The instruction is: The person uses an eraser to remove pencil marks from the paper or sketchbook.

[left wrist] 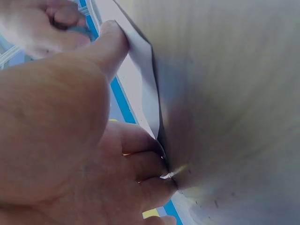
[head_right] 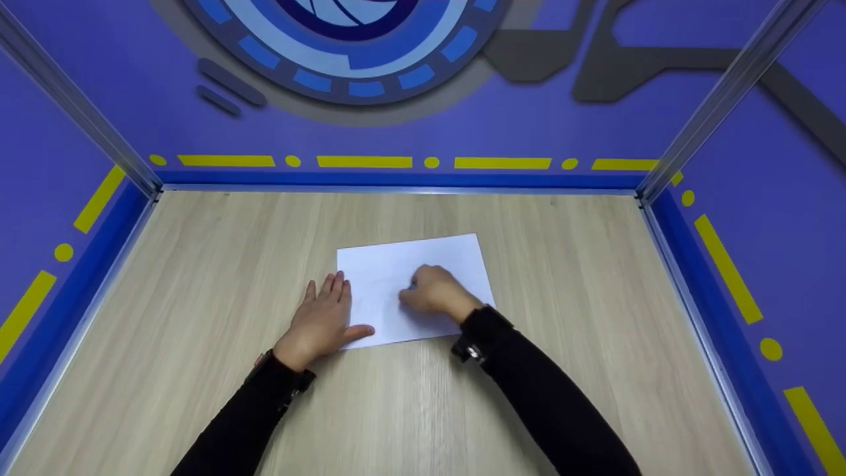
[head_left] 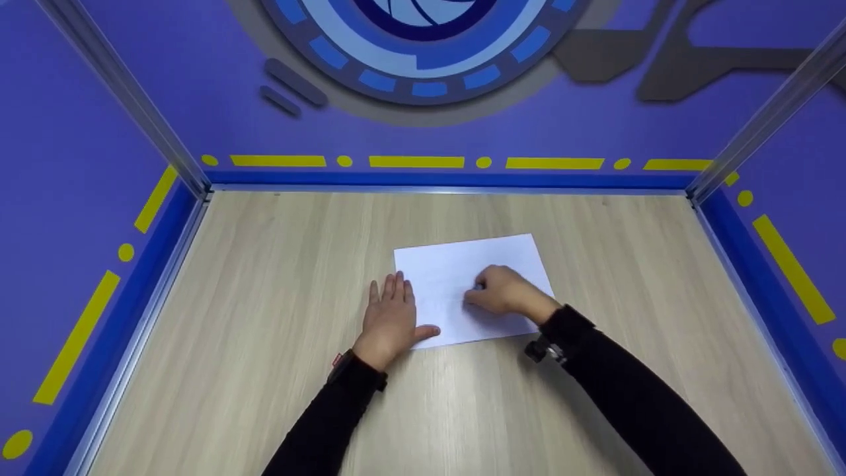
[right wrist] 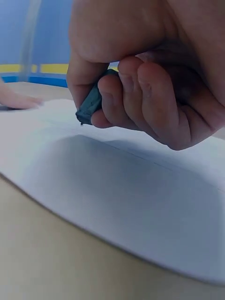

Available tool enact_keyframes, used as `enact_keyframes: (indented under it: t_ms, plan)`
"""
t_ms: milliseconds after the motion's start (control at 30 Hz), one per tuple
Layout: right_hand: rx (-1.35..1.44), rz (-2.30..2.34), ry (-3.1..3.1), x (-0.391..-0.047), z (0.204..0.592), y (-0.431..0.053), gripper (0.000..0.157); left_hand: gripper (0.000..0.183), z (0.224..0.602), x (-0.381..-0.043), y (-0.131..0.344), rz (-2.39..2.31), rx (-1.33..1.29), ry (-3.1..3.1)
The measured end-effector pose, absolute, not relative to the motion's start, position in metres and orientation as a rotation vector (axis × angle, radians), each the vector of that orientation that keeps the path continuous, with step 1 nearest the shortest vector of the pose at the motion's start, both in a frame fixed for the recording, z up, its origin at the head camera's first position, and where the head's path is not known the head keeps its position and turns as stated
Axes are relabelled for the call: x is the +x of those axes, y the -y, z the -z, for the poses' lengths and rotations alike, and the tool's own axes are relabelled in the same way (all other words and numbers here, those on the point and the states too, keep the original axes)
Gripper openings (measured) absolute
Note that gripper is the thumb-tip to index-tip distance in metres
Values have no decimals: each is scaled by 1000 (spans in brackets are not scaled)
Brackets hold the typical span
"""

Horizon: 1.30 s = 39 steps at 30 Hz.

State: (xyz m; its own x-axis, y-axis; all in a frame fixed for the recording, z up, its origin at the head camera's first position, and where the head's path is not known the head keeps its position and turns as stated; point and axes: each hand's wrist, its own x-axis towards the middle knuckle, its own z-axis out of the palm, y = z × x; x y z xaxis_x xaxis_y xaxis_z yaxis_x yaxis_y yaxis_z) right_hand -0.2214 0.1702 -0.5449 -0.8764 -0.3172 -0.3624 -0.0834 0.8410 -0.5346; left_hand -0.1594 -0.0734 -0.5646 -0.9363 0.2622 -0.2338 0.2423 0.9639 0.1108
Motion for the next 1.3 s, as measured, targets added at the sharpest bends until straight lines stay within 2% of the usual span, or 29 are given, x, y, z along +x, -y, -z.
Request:
enact_keyframes:
  t_ms: [300,600,833,967,1100,1300]
  plan:
    - [-499,604,-2511,-228,548,-93,40,117,562,-158,75,-145,366,-2869]
    - [-467,570,-2516,-226,554,-82,29,116,563,-161,74,-99,361,-2858]
    - [-335,581,-2531,-228,556,-119,29,118,564,-159,75,-110,351,-2875]
    - [-284,636,-2569,-227,556,-166,28,119,564,-159,74,-97,357,-2874]
    - [-218,682,-2579,-225,556,-218,36,119,564,-159,74,-102,363,-2861]
    - [-40,657,-2574,-221,555,-277,37,118,567,-158,74,-107,371,-2873]
